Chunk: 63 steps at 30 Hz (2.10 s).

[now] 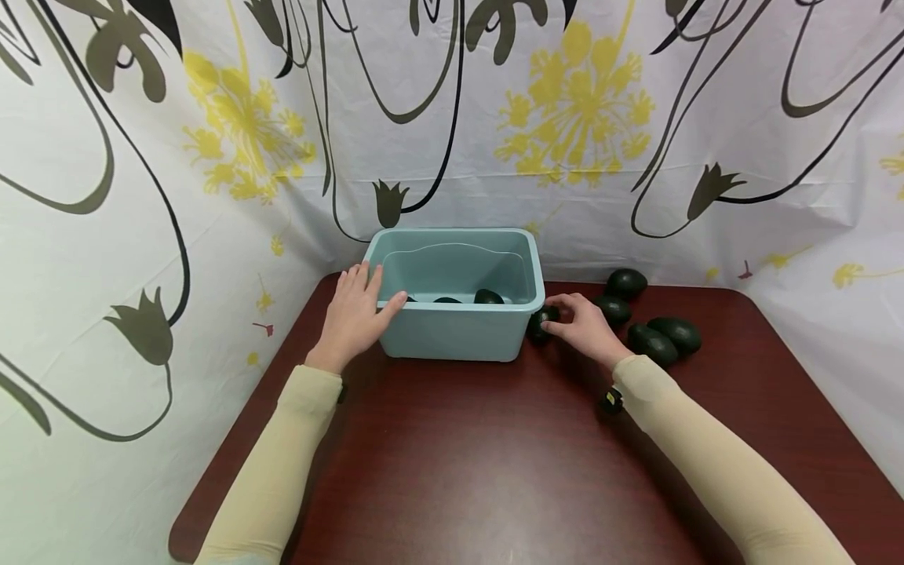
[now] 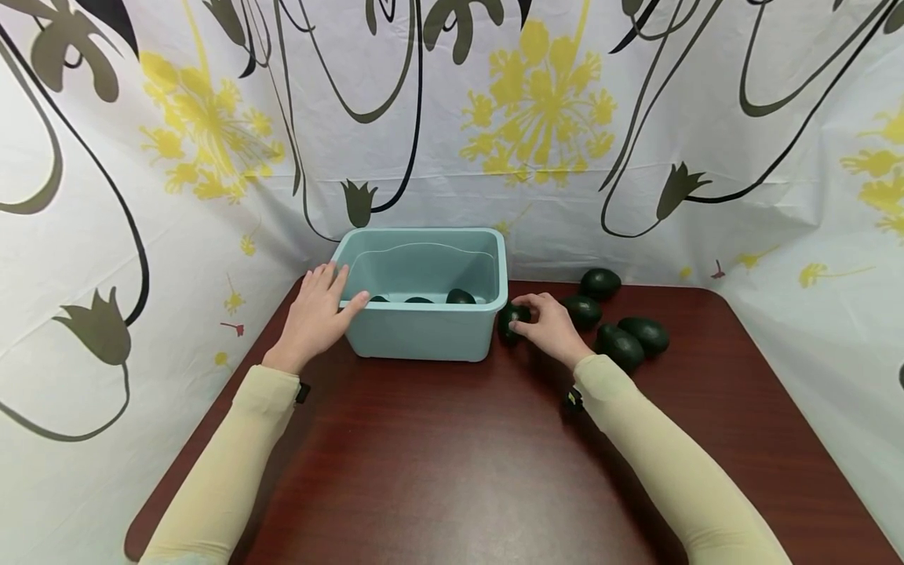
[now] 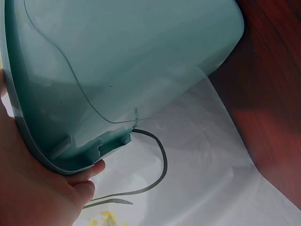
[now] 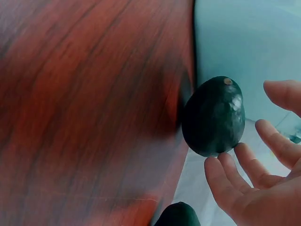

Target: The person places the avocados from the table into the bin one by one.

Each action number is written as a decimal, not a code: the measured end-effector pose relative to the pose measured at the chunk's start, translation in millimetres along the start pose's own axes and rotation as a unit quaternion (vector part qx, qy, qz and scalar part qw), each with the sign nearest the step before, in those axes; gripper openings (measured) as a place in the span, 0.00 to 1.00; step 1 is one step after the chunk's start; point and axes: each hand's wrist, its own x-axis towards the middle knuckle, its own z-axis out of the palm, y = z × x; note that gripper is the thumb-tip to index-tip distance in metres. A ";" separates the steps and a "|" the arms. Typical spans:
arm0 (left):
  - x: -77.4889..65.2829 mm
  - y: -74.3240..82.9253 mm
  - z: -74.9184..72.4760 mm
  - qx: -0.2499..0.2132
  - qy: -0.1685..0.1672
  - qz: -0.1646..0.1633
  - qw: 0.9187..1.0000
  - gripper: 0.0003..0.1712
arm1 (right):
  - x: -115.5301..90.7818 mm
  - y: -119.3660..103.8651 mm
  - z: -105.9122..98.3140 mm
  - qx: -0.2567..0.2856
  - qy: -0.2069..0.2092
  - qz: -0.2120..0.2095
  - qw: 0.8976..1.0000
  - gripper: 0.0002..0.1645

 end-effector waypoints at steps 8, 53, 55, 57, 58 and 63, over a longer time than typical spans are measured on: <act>0.3 -0.5 -0.4 0.000 0.001 -0.002 1.000 0.55 | 5.1 3.4 6.2 -0.058 0.011 -0.018 0.998 0.35; 0.1 -3.0 1.3 -0.001 0.003 0.003 1.000 0.51 | 35.4 11.9 13.7 -0.111 0.036 -0.029 0.993 0.42; 0.1 -3.5 0.7 0.000 0.004 0.003 1.000 0.51 | 36.4 13.2 13.7 -0.098 0.034 -0.025 0.994 0.42; -0.1 -3.8 0.1 -0.001 0.004 0.003 1.000 0.51 | 37.8 14.4 14.5 -0.093 0.035 -0.025 0.995 0.42; -0.3 -3.9 -0.2 -0.003 0.005 0.003 1.000 0.51 | 38.3 15.0 15.2 -0.095 0.035 -0.027 0.995 0.42; -0.5 -4.6 1.2 -0.006 0.009 0.004 1.000 0.51 | 40.1 17.3 18.9 -0.111 0.043 -0.031 0.992 0.43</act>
